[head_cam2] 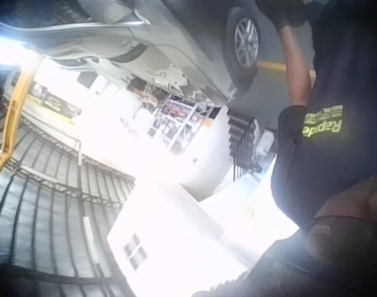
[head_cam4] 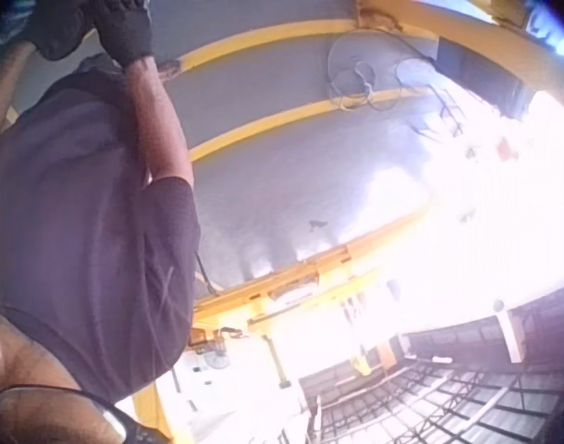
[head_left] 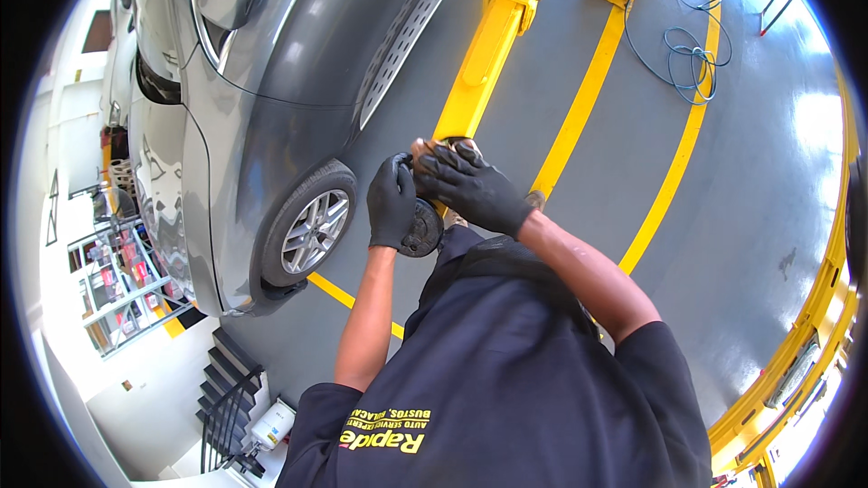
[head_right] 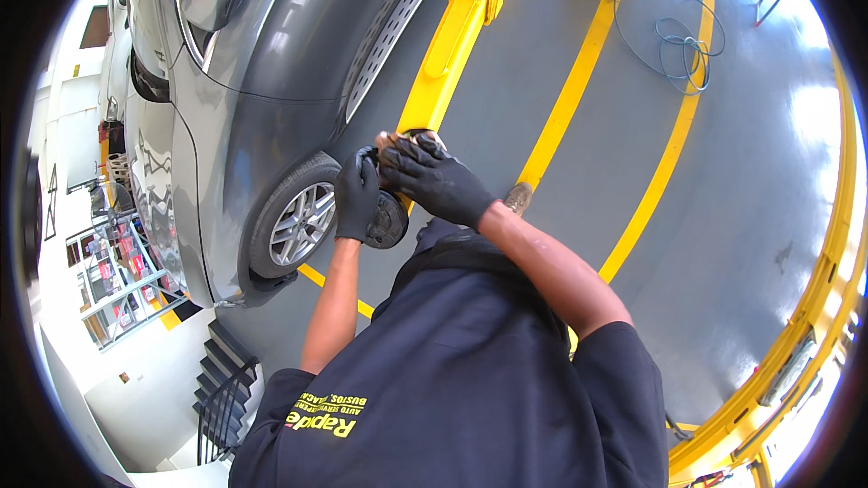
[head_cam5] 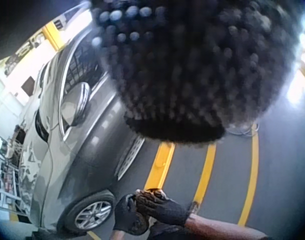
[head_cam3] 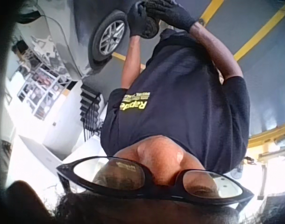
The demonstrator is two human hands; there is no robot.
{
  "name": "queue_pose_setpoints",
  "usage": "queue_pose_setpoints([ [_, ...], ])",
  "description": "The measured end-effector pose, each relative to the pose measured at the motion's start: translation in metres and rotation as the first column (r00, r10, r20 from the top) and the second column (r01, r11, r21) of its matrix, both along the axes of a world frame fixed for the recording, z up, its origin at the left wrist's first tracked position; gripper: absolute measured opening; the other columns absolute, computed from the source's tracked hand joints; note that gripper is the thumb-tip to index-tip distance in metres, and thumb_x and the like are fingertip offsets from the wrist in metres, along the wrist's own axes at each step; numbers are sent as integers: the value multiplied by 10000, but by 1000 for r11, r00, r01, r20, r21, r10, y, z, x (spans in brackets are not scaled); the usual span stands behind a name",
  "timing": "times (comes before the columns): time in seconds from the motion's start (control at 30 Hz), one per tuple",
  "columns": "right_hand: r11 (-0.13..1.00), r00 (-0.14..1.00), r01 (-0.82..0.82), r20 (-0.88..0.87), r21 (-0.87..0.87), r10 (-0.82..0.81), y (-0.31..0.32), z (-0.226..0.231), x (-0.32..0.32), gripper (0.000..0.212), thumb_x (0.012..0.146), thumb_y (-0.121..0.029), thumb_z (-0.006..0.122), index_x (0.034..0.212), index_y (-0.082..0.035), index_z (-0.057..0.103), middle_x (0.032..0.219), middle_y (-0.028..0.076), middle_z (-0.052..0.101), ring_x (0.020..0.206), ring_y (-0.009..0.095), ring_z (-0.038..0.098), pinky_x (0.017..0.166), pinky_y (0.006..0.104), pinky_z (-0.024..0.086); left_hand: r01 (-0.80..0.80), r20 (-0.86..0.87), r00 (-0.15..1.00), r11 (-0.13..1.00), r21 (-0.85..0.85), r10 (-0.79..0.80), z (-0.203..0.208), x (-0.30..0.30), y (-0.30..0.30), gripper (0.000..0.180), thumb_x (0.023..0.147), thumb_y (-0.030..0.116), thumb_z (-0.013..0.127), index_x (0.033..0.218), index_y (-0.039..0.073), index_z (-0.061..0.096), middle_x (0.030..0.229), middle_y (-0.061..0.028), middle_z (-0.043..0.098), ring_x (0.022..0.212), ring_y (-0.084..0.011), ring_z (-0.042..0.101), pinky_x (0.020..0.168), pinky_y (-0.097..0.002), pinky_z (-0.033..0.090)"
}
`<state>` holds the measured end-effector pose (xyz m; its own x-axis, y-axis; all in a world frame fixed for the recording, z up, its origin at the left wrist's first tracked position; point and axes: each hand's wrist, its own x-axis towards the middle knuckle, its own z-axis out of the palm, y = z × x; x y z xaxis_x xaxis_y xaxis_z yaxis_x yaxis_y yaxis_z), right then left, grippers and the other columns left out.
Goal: The person wipes the yellow arms of a car lift with a cloth, moving around the lift to clean different sections. The person also handles a small cylindrical object briefly before continuing to wipe the lift arms.
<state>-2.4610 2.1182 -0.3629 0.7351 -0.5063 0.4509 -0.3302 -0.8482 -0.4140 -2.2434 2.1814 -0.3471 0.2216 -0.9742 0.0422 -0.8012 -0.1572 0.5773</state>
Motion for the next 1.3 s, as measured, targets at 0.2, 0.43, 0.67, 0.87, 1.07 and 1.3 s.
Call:
queue_pose_setpoints([
  [0.2, 971, 969, 240, -69, 13, -238, -99, 6, -28, 453, 994, -219, 662, 1446, -215, 680, 1561, 13, 650, 1456, 275, 597, 1202, 467, 485, 2, -53, 999, 1000, 17, -1, -5, 2, -1, 277, 1097, 139, 534, 1249, -9, 712, 1187, -208, 781, 1099, -406, 751, 959, -495, 576],
  [0.43, 999, 1000, -22, 18, -23, 23, -2, -23, -5, 430, 983, -196, 652, 1403, -270, 703, 1649, -12, 567, 1531, 224, 530, 1309, 431, 385, -4, 27, 1000, 999, 33, 3, -3, 3, -1, 279, 1093, 131, 536, 1253, -18, 708, 1191, -219, 777, 1105, -415, 745, 966, -498, 574],
  [0.67, 920, 921, 390, -33, 27, -389, -59, -15, -8, 450, 1039, -203, 624, 1488, -185, 646, 1552, 67, 604, 1509, 297, 531, 1251, 466, 443, 203, 170, 968, 973, -111, -183, 11, -11, -9, 264, 1066, 118, 566, 1259, 0, 701, 1255, -211, 748, 1166, -407, 712, 999, -498, 562],
  [0.87, 968, 957, 233, -198, 89, -212, 26, -36, 19, 569, 1053, -139, 578, 1616, -78, 526, 1712, 239, 402, 1604, 536, 366, 1278, 655, 390, 349, 313, 911, 907, -237, -269, 20, -19, -7, 257, 1056, 103, 584, 1274, -2, 670, 1245, -233, 702, 1129, -453, 678, 970, -548, 537],
  [1.07, 792, 791, 610, -89, 29, -606, -50, -24, 27, 586, 1035, -81, 569, 1618, -61, 517, 1650, 340, 444, 1478, 578, 500, 1210, 627, 474, 291, 262, 934, 943, -163, -243, 20, -23, -11, 264, 1021, 74, 580, 1268, 6, 645, 1268, -197, 693, 1198, -416, 657, 1035, -540, 517],
  [1.3, 826, 800, 564, -262, 19, -540, 43, -23, 65, 520, 1053, -76, 560, 1517, 154, 512, 1597, 503, 390, 1474, 649, 469, 1236, 608, 462, 193, 33, 981, 959, -209, -190, 4, -6, -10, 303, 1022, 28, 514, 1292, -28, 637, 1272, -233, 683, 1209, -446, 655, 1059, -526, 511],
])
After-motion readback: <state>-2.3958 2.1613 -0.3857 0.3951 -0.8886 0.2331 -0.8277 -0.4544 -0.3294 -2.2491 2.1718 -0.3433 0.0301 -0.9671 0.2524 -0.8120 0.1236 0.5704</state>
